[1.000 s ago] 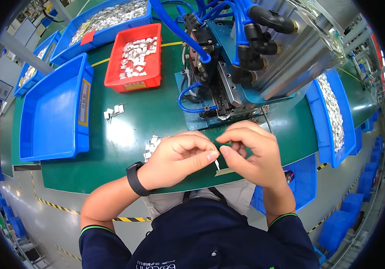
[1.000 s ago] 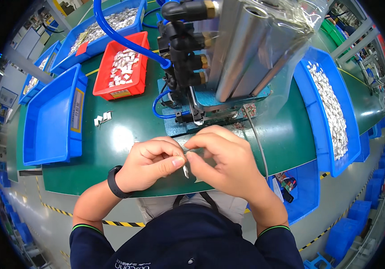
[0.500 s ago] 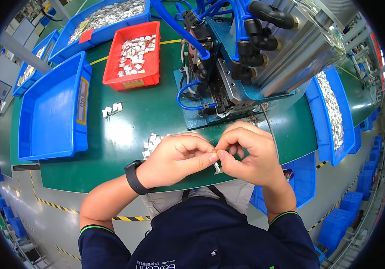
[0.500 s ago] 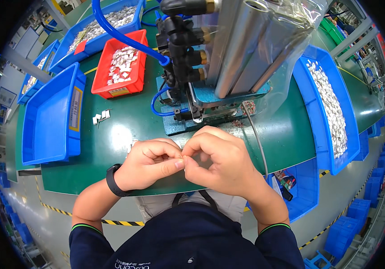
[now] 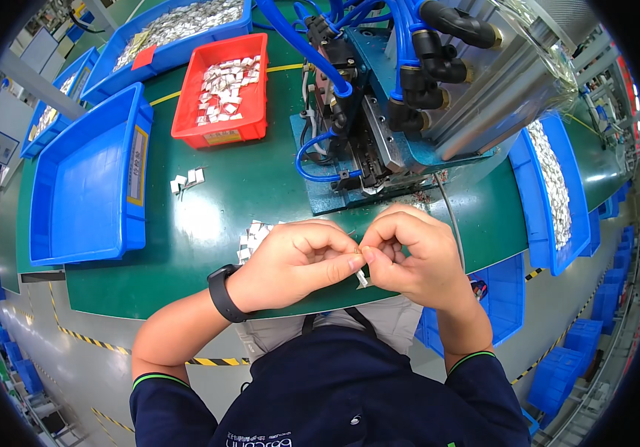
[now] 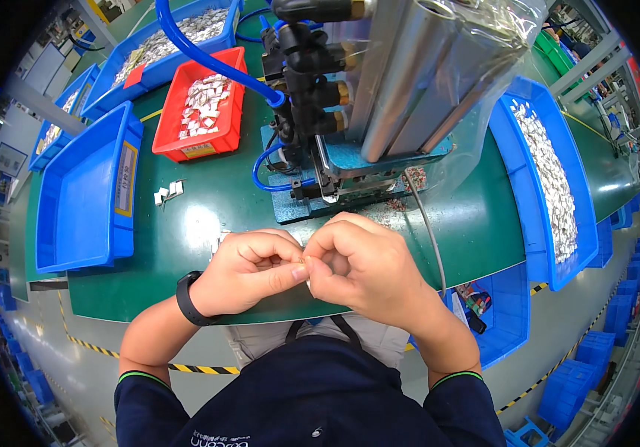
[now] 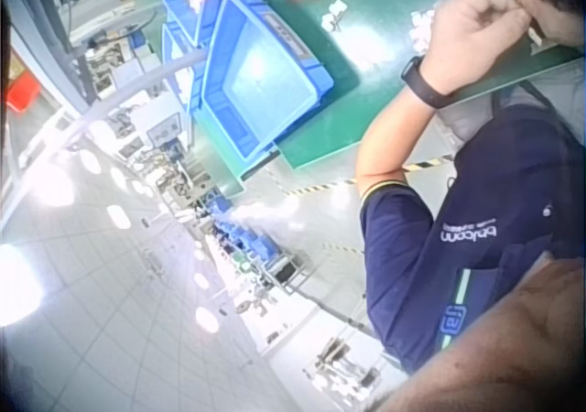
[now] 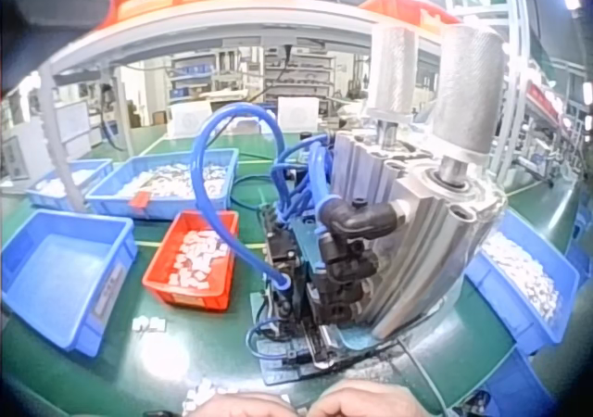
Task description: The person assembles small white electronic components by hand at a factory workstation. They pick up individual units, attach thin wires, and place the finished items into a red bin. The person also briefly adjusts a plastic bag and a blue bin on the table.
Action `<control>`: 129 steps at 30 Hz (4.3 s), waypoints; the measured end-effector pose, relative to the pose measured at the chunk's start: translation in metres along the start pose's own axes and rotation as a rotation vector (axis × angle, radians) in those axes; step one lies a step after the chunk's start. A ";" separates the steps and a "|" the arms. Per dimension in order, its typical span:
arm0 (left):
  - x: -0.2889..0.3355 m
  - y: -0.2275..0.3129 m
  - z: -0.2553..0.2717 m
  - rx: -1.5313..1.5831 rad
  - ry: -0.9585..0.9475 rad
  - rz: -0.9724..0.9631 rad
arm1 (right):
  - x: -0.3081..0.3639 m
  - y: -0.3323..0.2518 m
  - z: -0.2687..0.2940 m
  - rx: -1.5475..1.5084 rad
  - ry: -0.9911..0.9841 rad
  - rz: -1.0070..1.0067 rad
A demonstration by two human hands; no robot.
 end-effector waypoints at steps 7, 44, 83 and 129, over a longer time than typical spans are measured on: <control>0.000 0.001 -0.001 0.020 -0.010 -0.047 | 0.003 -0.003 -0.004 0.081 -0.043 0.082; 0.000 -0.005 0.004 0.339 0.010 0.006 | 0.036 0.005 -0.027 -0.556 0.298 -0.262; 0.002 -0.006 0.005 0.340 -0.028 -0.086 | 0.035 -0.001 -0.032 -0.159 0.385 -0.048; -0.002 -0.005 -0.009 0.463 -0.038 -0.017 | 0.152 -0.024 0.274 1.346 0.670 -0.257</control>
Point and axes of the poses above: each hand's wrist, its own x-axis away from the middle knuckle, its own z-axis out of the back of the hand, y = z × x, the point moved 4 cm from there along -x, towards the middle knuckle, and after that the axes turned 14 degrees about z, right-handed, at the moved point
